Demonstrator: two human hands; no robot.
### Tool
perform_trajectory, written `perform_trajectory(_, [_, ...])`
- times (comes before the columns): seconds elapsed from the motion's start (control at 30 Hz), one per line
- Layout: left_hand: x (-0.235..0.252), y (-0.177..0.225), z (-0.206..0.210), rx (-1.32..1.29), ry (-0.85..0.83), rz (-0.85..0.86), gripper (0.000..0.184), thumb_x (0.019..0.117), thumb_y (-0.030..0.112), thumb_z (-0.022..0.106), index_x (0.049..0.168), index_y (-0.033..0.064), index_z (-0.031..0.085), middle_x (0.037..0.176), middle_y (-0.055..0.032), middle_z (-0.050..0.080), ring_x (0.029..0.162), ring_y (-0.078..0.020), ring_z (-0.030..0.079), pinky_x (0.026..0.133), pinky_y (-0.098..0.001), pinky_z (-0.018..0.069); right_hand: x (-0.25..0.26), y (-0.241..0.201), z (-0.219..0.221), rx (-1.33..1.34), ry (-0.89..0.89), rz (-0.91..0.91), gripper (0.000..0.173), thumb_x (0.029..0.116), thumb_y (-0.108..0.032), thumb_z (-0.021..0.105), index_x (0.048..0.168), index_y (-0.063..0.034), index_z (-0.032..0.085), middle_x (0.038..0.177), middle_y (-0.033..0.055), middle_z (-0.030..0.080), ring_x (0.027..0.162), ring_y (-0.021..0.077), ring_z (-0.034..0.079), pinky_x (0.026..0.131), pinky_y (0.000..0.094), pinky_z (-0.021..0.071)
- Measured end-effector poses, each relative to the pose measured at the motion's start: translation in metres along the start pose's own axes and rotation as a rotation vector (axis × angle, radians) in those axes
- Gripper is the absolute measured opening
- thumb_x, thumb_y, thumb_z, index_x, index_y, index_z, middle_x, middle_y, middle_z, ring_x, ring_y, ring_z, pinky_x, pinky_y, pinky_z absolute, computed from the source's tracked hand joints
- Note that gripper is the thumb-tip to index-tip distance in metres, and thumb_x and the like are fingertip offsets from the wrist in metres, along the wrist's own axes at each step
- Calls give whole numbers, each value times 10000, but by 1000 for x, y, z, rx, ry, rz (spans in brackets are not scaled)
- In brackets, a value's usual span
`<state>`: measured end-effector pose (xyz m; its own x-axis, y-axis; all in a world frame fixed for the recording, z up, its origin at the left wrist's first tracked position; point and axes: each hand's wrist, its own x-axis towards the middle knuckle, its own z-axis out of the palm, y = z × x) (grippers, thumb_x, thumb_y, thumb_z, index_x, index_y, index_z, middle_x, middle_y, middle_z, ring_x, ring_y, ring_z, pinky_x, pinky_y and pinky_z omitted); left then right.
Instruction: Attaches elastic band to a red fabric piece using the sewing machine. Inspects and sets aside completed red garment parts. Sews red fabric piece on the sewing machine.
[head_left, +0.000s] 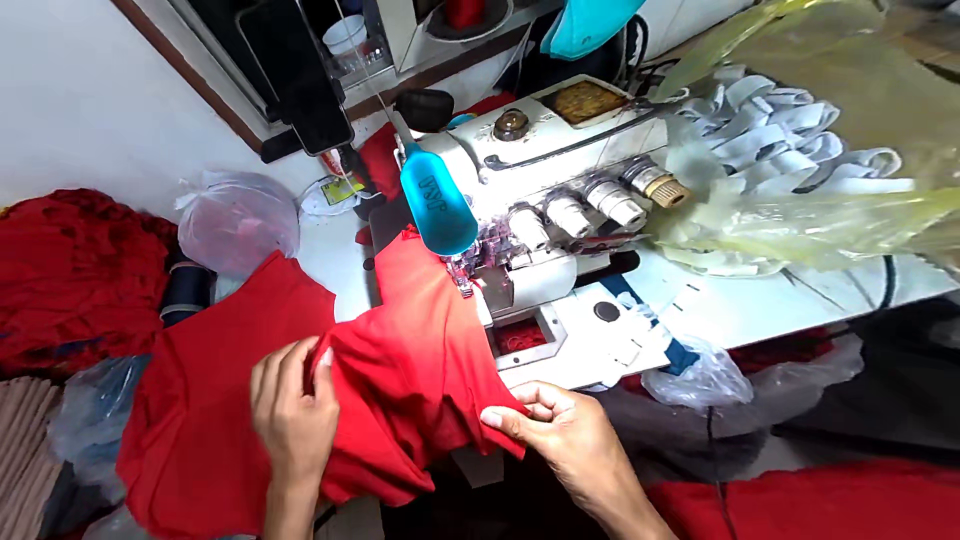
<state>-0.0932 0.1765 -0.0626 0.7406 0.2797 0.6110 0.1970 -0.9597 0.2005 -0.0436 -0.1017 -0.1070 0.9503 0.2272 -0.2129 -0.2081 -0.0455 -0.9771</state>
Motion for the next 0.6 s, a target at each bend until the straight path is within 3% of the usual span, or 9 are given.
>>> perform_trajectory(0.1, [-31,-12,41,-97,-203,-14,313,958,266,642,1088,8,762,1139,-167,730,1117,-376,671,977,-561,517,-4,8,5,59,63,-10,262,762,-292,882,892,-116,739,711,-17,710,623,71,679,573,211,576])
perform_trajectory(0.17, [-39,-12,48,-125,-166,1,250,945,245,646,1015,51,789,1097,-100,753,1092,-283,694,979,-442,543,-6,12,4,76,54,-25,219,828,-273,836,947,-100,774,785,-2,747,700,81,714,639,217,607])
perform_trajectory(0.27, [-39,-10,41,-192,-131,-41,203,937,187,650,971,46,793,1056,-93,761,1054,-219,709,954,-341,558,-7,14,0,24,13,-14,199,892,-324,774,944,-135,807,813,-29,758,722,59,710,645,216,595])
perform_trajectory(0.33, [-38,-11,34,-194,-130,-54,199,934,178,647,961,45,793,1050,-90,762,1046,-192,712,947,-313,561,-6,15,0,-3,24,-8,215,874,-358,787,911,-148,806,774,-34,746,654,64,692,578,227,581])
perform_trajectory(0.5, [-30,-12,15,-168,-95,-99,200,916,165,642,936,31,789,1036,-111,767,1042,-201,722,930,-320,570,-6,13,-1,-29,152,-66,237,729,-329,891,807,-149,759,772,-35,743,662,69,707,576,230,604])
perform_trajectory(0.6, [-27,-17,10,-165,-105,-136,212,922,187,640,943,38,789,1038,-101,767,1036,-179,720,923,-307,567,-6,14,0,46,191,-115,241,735,-265,897,767,-128,701,833,-1,739,661,91,694,551,233,592])
